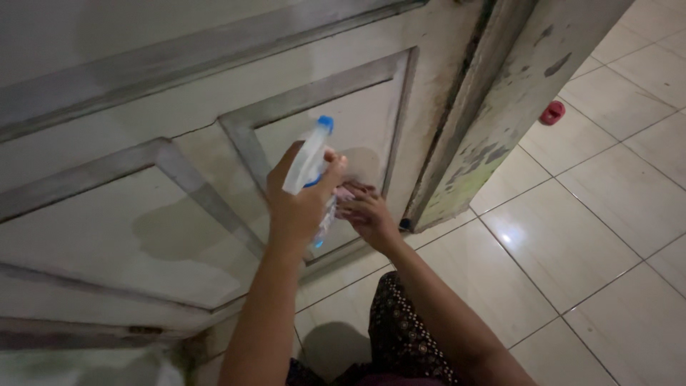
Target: The person sprays a cleaning solution onto a white metal door and wipes the surface with a cloth. They repeatedly spray and wipe different sections of the door, including the panels and frame, to remove dirt and grime.
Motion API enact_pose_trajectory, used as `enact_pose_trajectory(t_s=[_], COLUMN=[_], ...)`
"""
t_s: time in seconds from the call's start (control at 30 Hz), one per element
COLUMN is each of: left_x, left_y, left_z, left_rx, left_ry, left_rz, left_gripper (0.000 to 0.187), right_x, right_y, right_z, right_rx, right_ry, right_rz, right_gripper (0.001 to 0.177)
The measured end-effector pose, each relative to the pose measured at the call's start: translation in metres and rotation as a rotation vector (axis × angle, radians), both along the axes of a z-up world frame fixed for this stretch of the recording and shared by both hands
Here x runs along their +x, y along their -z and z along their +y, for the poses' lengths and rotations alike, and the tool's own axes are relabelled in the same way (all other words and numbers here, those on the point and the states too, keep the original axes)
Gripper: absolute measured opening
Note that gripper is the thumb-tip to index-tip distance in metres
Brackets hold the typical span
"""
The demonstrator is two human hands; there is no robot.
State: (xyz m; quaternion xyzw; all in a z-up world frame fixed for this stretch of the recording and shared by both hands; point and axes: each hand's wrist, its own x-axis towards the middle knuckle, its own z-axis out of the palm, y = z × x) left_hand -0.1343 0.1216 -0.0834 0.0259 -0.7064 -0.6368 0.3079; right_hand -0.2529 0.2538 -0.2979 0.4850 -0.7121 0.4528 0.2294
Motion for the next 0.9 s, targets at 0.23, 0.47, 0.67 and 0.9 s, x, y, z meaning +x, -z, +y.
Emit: enact_pose_trajectory(t_s=[0.23, 0.47, 0.67, 0.9], left_x=[0.011, 0.039, 0.052, 0.056], left_y=[0.026, 0.057, 0.073, 0.086], left_z=[-0.037, -0.082, -0.117, -0.14], left_rx=[-0.053, -0.109, -0.083, -0.122], left_ry=[-0.054, -0.132, -0.077, -0.08], left_rz=[-0.014, 0.091, 0.147, 0.221], left_gripper=[0.011, 0.023, 0.045, 0.044], right_x=[-0.032, -0.069, -0.056, 0.018], right_y=[-0.019, -0.159, -0.159, -0.155], right_z=[0.044, 0.023, -0.027, -0.121], right_rx=[-0.588, -0.377, -0.427, -0.313], right_ry=[0.079, 0.531, 0.59, 0.424], right_rz=[-0.56, 0.229, 0.23, 0.251], right_gripper=[0.064, 0.031, 0.025, 0.025])
